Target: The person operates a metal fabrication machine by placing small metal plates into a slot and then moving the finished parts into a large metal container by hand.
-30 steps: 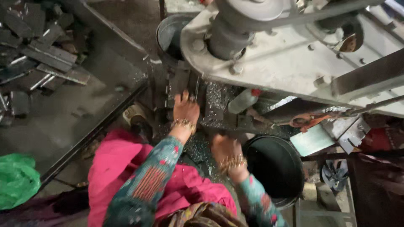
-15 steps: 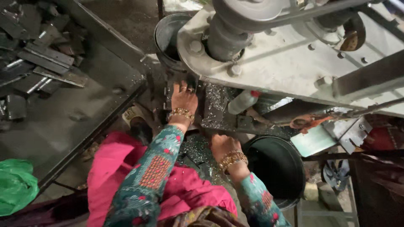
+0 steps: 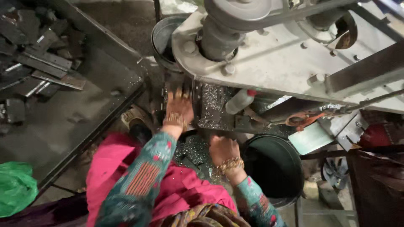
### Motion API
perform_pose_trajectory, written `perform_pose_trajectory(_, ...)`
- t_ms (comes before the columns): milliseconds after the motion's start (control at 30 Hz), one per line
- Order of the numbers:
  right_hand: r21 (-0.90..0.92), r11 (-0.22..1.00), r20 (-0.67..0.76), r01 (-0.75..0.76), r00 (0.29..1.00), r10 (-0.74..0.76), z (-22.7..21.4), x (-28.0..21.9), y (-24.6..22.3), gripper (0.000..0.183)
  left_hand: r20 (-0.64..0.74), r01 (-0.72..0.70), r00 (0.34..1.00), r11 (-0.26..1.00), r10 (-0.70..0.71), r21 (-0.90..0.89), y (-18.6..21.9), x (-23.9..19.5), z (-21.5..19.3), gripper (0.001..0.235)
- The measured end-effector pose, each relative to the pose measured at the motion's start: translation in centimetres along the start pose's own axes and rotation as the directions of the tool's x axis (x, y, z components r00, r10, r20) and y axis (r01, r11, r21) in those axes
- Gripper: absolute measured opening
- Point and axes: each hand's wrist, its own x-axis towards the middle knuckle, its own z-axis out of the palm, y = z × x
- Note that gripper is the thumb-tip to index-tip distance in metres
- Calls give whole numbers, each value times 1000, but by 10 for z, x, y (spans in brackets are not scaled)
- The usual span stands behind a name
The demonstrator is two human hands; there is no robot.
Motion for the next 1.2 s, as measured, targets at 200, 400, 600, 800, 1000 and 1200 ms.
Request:
perform_pose_trajectory(200,39,994,39,-107,994,105,-14,-6,-18,19,-253,-244,930,962,268,123,-9,-110,21,41)
perform_pose_trajectory(400,78,982,135,-174,977,162,5,-14,-11,37,-592,-487,684,871,426,64,-22,-65,-2,26)
perform_pose_trajectory(600,116,986,168,-123,980,102,30,-14,2,32,-256,39,963,982,-87,-185,68,-4,14,22)
perform_pose_trajectory(800,130,980,227,-153,966,120,9,-14,-8,34,-110,23,994,999,-26,-30,9,-75,28,27)
perform_pose_trajectory(1000,52,998,144,-28,989,20,-20,7,-11,24,-112,102,988,994,-106,-41,24,-50,30,27)
perform_pose_trajectory(1200,148,986,125,-78,990,60,-37,7,-18,44,-242,136,960,990,-143,-45,36,-18,25,24)
